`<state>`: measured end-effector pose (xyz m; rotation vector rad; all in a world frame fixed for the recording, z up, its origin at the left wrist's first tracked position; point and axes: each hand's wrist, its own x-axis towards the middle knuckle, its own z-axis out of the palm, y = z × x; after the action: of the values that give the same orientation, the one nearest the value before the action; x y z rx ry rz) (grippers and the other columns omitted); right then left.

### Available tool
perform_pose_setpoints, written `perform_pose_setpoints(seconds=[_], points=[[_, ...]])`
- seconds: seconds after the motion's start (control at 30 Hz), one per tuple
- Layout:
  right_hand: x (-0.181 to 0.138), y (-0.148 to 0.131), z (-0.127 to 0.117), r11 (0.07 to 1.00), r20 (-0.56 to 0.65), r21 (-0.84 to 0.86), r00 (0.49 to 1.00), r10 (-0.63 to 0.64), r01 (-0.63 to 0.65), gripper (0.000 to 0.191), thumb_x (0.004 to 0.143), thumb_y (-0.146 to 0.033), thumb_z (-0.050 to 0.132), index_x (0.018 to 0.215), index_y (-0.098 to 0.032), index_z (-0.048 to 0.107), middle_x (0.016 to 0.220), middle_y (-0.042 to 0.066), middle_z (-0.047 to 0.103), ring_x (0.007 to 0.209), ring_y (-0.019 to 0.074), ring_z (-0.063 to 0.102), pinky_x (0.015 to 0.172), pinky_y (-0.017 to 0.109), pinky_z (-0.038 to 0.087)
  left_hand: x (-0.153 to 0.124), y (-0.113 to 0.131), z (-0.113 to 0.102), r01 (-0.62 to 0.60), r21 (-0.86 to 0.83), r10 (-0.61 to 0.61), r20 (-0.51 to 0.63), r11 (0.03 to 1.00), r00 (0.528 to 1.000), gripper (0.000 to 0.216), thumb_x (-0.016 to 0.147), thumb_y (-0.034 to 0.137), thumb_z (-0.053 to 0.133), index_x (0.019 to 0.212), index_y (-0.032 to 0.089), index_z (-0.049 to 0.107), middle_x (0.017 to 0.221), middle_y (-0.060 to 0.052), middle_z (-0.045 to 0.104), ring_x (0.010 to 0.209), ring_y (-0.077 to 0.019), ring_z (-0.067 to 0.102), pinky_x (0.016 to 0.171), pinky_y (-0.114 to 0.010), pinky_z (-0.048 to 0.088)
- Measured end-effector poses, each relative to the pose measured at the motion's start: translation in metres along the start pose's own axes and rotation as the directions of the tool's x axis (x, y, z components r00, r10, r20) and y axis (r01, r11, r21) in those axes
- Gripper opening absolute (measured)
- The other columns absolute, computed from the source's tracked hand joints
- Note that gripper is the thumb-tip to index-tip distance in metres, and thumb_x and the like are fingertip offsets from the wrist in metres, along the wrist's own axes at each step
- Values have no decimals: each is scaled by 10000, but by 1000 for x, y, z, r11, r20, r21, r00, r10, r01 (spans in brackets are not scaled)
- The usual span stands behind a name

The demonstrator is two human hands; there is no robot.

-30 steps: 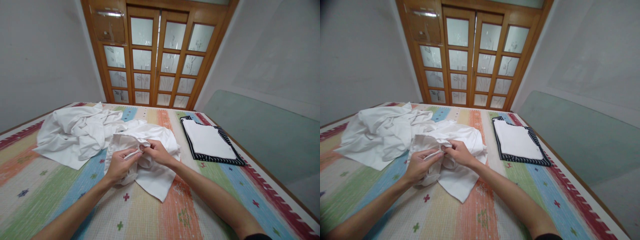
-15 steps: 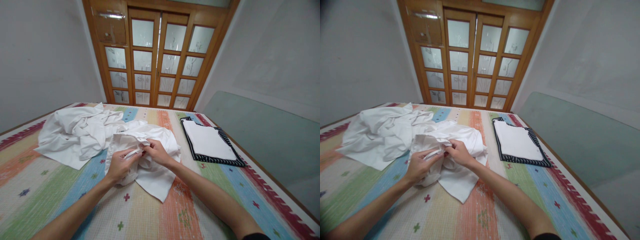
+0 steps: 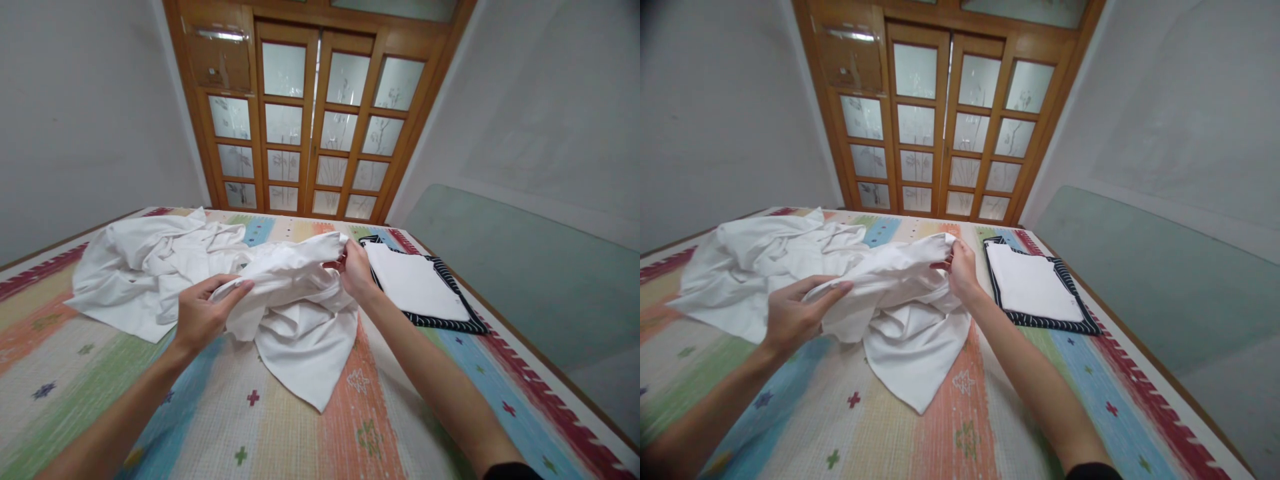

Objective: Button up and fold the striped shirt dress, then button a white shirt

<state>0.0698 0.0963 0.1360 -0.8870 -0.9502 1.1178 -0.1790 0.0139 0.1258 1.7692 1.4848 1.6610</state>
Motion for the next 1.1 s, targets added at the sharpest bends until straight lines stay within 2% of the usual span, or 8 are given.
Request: perform_pose_setpoints(seconds=[0.1,0.2,0.33,0.4,0.5,0.67,1.0,1.1], points=[[-10,0,-7,979,236,-205,970,58,-8,314,850,-470,454,754,-190,559,558,-2,574,449,129,511,402,236,404,10,8,-1,-47,41,50,-73,998,996,219,717,440,743,729,221,737,745,3,733,701,-185,669,668,-238,512],[-31,4,-11,828,534,-516,838,112,218,344,839,-500,522,728,-182,596,542,5,581,460,136,497,440,251,390,21,13,-1,-90,73,99,-124,993,987,201,749,424,725,761,224,735,765,16,733,735,-175,664,701,-233,504],[-58,-1,-12,346,777,-614,619,111,709,324,770,-479,693,883,-179,646,833,75,687,783,226,617,665,311,468,39,18,0,-110,106,126,-163,988,979,212,769,423,708,804,216,739,794,19,733,748,-166,655,708,-237,499],[-66,-5,-13,70,799,-596,583,145,800,340,798,-395,694,1047,-173,630,1002,118,676,879,248,618,698,319,467,49,21,-1,-98,115,120,-208,989,971,219,759,423,715,806,211,737,778,20,727,725,-164,650,678,-244,501],[-67,-6,-17,-187,773,-602,625,109,777,376,899,-193,532,1274,-208,513,1233,129,597,912,213,616,670,285,452,64,29,-1,-104,102,130,-295,989,947,216,743,398,734,797,189,732,741,24,709,692,-149,636,625,-237,486],[-38,-11,-27,-333,734,-631,678,36,701,283,914,-89,407,1078,-207,606,1109,87,632,825,174,606,612,252,388,85,47,-3,-145,61,158,-397,987,904,245,706,355,779,783,128,734,672,21,667,582,-88,550,555,-198,435],[63,-79,-105,-262,478,-878,772,-419,401,216,733,-38,487,793,-141,667,878,108,677,822,215,607,714,267,415,137,42,-56,-78,63,99,-705,995,702,218,709,179,762,841,38,661,720,3,606,582,-57,465,489,-161,364],[77,-81,-127,-207,388,-916,888,-247,343,322,630,19,476,778,-153,704,905,84,720,864,201,633,787,264,434,126,38,-66,-13,41,36,-623,999,782,248,706,238,768,854,62,675,667,24,588,539,-61,444,452,-166,342]])
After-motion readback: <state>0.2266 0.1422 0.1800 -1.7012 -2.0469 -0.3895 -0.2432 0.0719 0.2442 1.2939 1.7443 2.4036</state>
